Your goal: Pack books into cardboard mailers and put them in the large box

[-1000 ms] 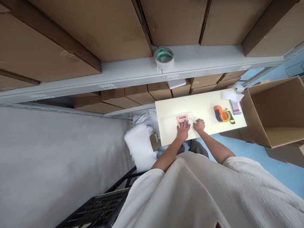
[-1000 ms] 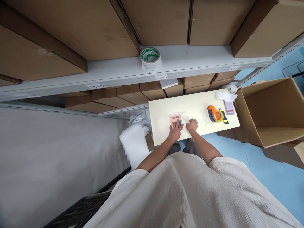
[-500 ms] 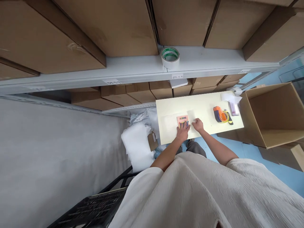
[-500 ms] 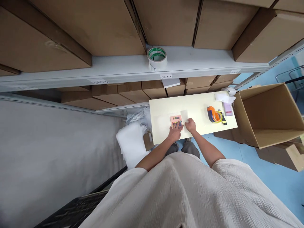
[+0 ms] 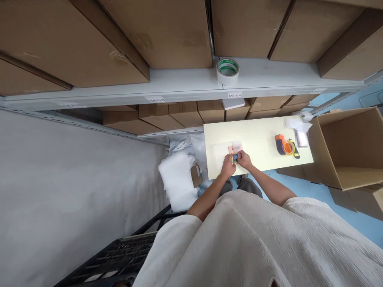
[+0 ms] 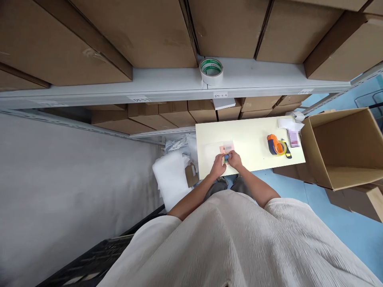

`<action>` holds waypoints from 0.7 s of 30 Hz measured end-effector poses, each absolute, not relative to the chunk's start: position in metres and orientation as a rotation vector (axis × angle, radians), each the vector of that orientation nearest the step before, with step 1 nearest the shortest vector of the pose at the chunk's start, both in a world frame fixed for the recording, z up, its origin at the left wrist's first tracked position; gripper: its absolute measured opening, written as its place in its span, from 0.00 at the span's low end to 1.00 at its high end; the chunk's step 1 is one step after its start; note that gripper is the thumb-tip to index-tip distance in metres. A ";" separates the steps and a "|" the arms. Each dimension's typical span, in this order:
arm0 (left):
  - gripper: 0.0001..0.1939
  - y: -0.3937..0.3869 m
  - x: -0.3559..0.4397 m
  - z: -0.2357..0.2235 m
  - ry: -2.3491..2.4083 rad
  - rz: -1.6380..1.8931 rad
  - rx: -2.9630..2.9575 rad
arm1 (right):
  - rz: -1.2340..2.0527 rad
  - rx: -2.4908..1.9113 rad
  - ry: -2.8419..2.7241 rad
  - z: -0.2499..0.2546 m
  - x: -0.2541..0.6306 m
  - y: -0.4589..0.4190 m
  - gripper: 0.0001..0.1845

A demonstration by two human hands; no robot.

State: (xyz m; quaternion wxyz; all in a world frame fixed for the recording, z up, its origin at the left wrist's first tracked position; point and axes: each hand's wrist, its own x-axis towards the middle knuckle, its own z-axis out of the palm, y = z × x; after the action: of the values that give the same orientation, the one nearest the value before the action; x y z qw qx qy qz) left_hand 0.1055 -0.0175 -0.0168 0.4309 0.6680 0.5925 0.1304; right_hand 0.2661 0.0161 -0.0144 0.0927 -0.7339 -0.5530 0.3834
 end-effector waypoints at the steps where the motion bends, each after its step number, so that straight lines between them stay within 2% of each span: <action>1: 0.37 -0.017 0.105 -0.016 1.478 0.322 1.665 | 1.140 -2.174 -1.658 -0.016 0.265 0.015 0.16; 11: 0.35 -0.005 0.111 0.006 1.418 0.070 1.881 | 1.294 -2.077 -1.554 -0.011 0.277 0.009 0.19; 13: 0.34 -0.004 0.113 0.008 1.401 0.005 1.898 | 1.228 -2.138 -1.484 -0.010 0.285 0.012 0.20; 16: 0.31 -0.005 0.117 0.008 1.418 -0.016 1.906 | 1.086 -2.266 -1.392 -0.011 0.292 0.018 0.21; 21: 0.24 -0.008 0.121 0.008 1.468 0.019 1.849 | 1.193 -2.321 -1.253 -0.016 0.291 0.028 0.17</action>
State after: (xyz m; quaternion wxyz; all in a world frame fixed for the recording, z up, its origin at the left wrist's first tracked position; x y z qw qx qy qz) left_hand 0.1214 -0.0077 0.0077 0.3804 0.7243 0.5749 0.0075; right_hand 0.2913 0.0283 -0.0163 0.1231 -0.7956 -0.4295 0.4091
